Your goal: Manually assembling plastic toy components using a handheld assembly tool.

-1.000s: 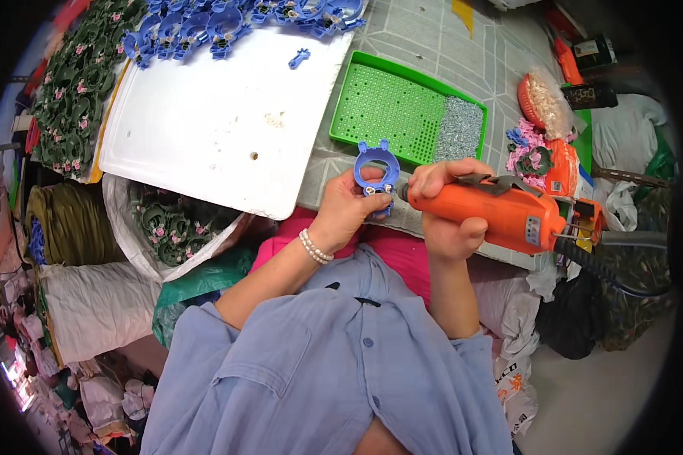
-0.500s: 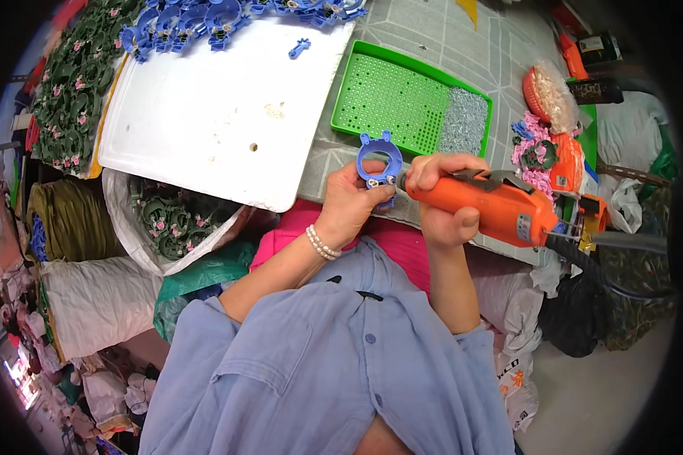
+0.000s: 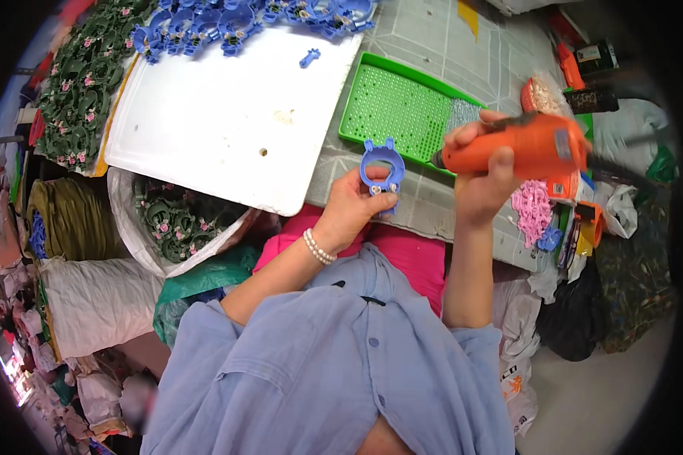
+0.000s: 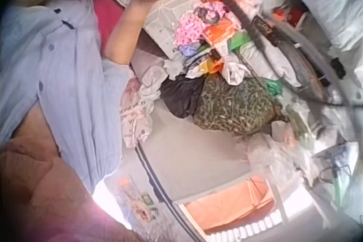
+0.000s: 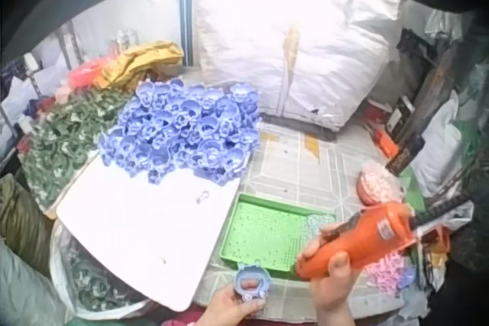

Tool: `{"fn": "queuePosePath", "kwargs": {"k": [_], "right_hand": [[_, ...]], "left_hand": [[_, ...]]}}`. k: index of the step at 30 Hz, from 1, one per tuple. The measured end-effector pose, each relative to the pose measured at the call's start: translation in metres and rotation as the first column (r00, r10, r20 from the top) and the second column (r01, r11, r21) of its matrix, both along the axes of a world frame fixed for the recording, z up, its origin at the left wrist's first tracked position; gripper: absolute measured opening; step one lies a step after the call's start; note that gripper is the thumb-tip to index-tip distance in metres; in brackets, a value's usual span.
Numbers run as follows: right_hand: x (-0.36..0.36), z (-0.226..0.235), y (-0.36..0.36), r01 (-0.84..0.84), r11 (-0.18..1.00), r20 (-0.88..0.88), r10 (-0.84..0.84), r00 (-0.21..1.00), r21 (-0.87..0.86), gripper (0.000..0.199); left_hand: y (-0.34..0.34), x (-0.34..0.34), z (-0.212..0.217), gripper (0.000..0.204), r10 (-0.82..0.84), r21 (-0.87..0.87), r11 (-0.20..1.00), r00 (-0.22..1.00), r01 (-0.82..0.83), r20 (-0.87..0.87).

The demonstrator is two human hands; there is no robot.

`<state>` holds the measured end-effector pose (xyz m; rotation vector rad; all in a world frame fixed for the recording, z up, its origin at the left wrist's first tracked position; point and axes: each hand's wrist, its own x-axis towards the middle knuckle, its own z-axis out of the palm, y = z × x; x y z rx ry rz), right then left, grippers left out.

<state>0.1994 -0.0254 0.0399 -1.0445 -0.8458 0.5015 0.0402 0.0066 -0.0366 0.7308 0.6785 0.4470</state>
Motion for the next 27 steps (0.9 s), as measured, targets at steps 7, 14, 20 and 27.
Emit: {"fn": "queuePosePath", "kwargs": {"k": [7, 14, 20, 27], "right_hand": [[0.029, 0.004, 0.028, 0.223, 0.956, 0.248, -0.172, 0.953, -0.191, 0.036], [0.042, 0.009, 0.038, 0.294, 0.949, 0.270, -0.254, 0.929, -0.117, 0.041], [0.009, 0.005, 0.019, 0.461, 0.835, 0.591, -0.543, 0.597, 0.302, 0.050], [-0.039, -0.019, 0.117, 0.369, 0.845, 0.827, 0.142, 0.544, -0.388, 0.022]], "left_hand": [[0.004, -0.022, 0.029, 0.035, -0.022, 0.020, 1.000, 0.992, 0.019, 0.122], [0.028, -0.043, 0.039, 0.041, 0.131, 0.231, 0.963, 0.991, -0.136, 0.037], [0.052, -0.061, 0.045, 0.042, 0.227, 0.189, 0.953, 0.970, -0.239, 0.082], [0.071, -0.074, 0.046, 0.039, 0.423, 0.231, 0.854, 0.880, -0.467, 0.215]]}}
